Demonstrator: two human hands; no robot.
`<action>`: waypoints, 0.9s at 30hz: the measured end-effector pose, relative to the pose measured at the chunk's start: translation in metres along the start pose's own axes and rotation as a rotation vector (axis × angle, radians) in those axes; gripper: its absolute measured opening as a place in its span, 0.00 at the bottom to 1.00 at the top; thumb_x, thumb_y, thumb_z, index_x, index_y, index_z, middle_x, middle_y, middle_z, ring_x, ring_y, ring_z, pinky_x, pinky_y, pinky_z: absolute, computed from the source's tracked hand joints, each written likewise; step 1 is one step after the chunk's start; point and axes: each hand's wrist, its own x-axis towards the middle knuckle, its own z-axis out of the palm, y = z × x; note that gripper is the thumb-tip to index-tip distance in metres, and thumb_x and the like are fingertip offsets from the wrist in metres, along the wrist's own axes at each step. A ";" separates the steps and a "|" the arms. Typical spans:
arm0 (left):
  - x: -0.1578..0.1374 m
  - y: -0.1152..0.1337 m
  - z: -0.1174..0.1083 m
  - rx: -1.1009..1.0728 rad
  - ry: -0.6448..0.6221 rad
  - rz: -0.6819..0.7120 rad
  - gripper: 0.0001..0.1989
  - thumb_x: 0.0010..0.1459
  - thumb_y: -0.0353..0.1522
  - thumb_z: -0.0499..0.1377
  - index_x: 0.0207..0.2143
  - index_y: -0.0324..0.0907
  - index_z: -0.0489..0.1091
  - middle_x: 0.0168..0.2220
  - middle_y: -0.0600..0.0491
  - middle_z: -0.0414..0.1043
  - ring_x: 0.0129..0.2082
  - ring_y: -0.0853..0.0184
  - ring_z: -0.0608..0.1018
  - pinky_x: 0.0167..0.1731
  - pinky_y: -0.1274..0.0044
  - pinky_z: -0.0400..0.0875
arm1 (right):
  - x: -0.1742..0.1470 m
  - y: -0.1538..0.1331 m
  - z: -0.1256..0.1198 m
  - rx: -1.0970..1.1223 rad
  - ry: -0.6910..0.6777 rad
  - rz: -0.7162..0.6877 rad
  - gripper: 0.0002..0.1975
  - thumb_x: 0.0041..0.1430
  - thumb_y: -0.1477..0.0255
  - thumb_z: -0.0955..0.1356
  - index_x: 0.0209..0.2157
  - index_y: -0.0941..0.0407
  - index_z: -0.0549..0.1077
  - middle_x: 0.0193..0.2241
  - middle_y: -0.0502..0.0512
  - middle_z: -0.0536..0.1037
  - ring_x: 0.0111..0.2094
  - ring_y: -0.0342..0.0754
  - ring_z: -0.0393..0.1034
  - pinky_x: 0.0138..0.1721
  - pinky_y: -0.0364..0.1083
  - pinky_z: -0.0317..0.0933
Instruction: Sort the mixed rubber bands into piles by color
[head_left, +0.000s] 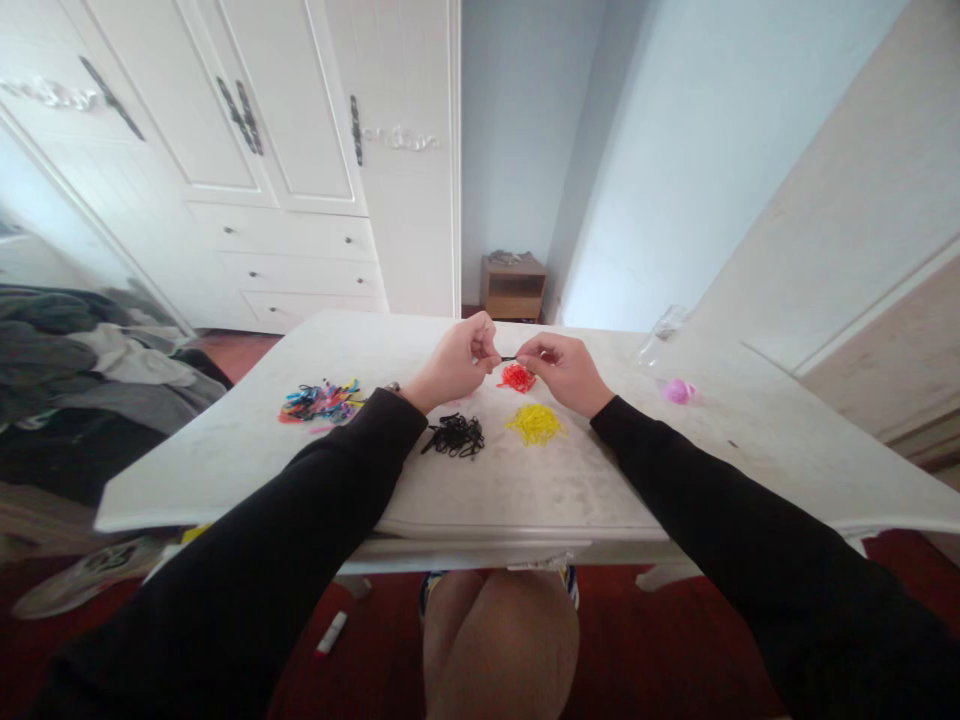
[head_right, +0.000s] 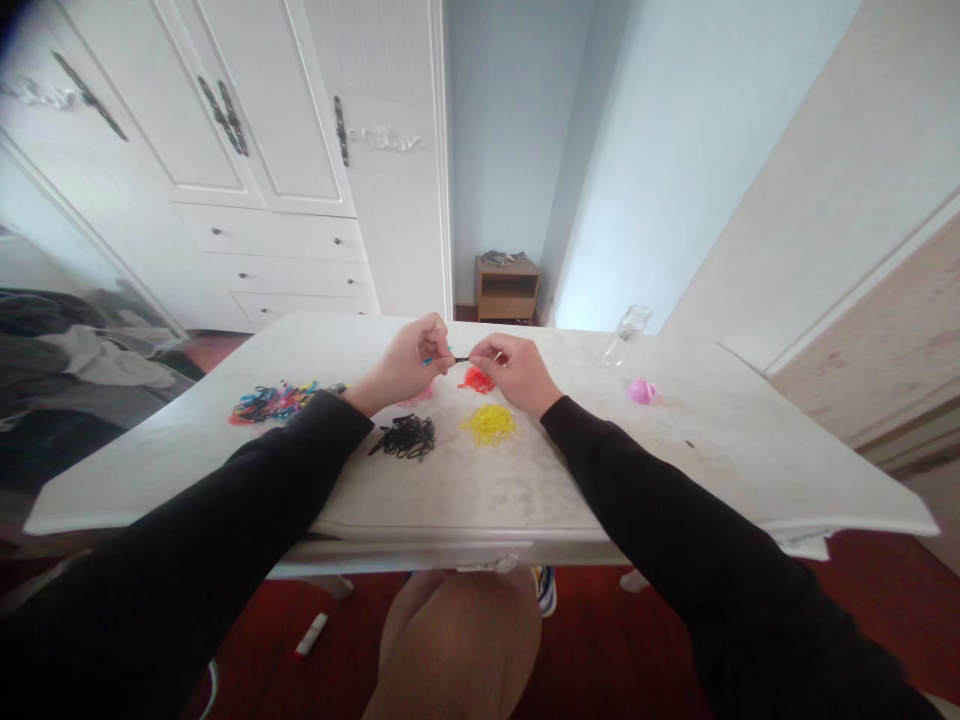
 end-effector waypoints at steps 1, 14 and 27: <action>-0.001 -0.001 -0.002 0.001 0.000 0.012 0.15 0.48 0.18 0.61 0.31 0.43 0.59 0.23 0.61 0.68 0.22 0.75 0.73 0.26 0.81 0.68 | -0.001 0.000 0.001 0.005 -0.017 -0.014 0.09 0.59 0.65 0.71 0.30 0.56 0.78 0.26 0.52 0.78 0.28 0.46 0.71 0.32 0.46 0.65; -0.057 0.036 -0.042 0.373 -0.118 -0.083 0.08 0.55 0.35 0.68 0.29 0.39 0.75 0.30 0.50 0.79 0.29 0.68 0.79 0.32 0.77 0.73 | 0.000 0.017 -0.021 -0.092 0.046 -0.057 0.04 0.57 0.71 0.69 0.31 0.56 0.77 0.29 0.53 0.78 0.32 0.47 0.71 0.32 0.45 0.62; -0.071 0.096 -0.073 0.744 -0.198 -0.124 0.11 0.61 0.38 0.61 0.32 0.42 0.80 0.31 0.53 0.82 0.30 0.67 0.80 0.33 0.78 0.71 | 0.001 0.023 -0.024 -0.114 0.003 -0.070 0.04 0.54 0.72 0.69 0.29 0.56 0.77 0.29 0.54 0.77 0.32 0.49 0.71 0.36 0.48 0.64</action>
